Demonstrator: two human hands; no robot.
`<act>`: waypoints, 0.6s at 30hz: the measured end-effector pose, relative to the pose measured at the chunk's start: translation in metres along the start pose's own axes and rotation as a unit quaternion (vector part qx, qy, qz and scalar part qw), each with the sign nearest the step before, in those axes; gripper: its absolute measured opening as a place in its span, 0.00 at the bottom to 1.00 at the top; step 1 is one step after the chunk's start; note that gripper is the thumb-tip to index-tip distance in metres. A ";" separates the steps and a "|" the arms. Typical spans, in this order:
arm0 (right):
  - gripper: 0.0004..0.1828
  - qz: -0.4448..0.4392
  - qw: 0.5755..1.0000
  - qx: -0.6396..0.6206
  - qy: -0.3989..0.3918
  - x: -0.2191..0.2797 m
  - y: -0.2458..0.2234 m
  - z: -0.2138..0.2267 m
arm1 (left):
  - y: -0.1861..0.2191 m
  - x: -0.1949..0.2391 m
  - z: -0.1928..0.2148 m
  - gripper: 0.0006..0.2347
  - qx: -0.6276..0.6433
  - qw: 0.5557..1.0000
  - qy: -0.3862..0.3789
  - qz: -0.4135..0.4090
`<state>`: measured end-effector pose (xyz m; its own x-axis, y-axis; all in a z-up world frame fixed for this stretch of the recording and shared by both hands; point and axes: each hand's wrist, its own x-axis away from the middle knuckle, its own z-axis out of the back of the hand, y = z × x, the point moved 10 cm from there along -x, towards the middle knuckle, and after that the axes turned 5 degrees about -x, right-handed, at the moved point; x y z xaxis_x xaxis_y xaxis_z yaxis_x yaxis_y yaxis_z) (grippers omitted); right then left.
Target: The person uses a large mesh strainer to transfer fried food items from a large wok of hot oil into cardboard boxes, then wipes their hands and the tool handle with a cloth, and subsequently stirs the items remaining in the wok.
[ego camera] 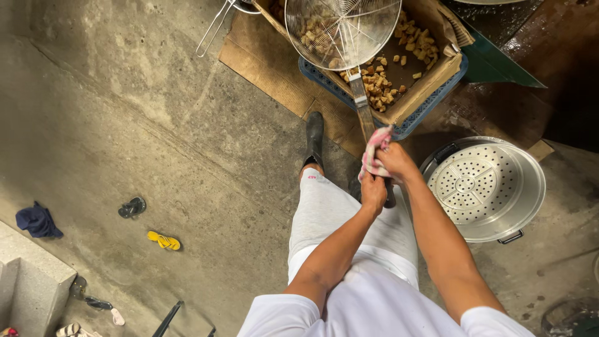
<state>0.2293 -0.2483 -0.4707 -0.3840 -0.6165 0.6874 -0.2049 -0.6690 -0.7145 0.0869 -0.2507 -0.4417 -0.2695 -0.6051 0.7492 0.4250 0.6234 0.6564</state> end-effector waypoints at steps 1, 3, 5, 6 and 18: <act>0.13 0.037 0.997 0.061 0.010 -0.013 -0.008 0.000 | 0.005 0.003 0.001 0.14 -0.009 1.000 -0.011 -0.023; 0.13 0.007 0.999 0.028 0.018 -0.043 -0.015 -0.005 | -0.015 0.011 -0.005 0.16 0.062 0.993 -0.060 0.079; 0.13 -0.004 0.999 -0.032 0.033 -0.069 -0.032 -0.010 | -0.024 0.018 -0.006 0.16 0.087 0.985 -0.091 0.119; 0.13 -0.002 0.996 -0.074 0.047 -0.079 -0.040 -0.006 | -0.027 0.019 -0.006 0.16 0.078 0.986 -0.100 0.110; 0.08 -0.066 0.971 -0.226 -0.025 -0.104 -0.039 -0.015 | 0.046 -0.132 0.014 0.22 0.241 0.957 -0.157 0.030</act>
<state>0.2640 -0.1521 -0.5163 -0.2862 -0.5651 0.7738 -0.6285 -0.4988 -0.5968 0.1296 -0.1350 -0.5091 -0.5353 -0.4290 0.7276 0.0212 0.8543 0.5193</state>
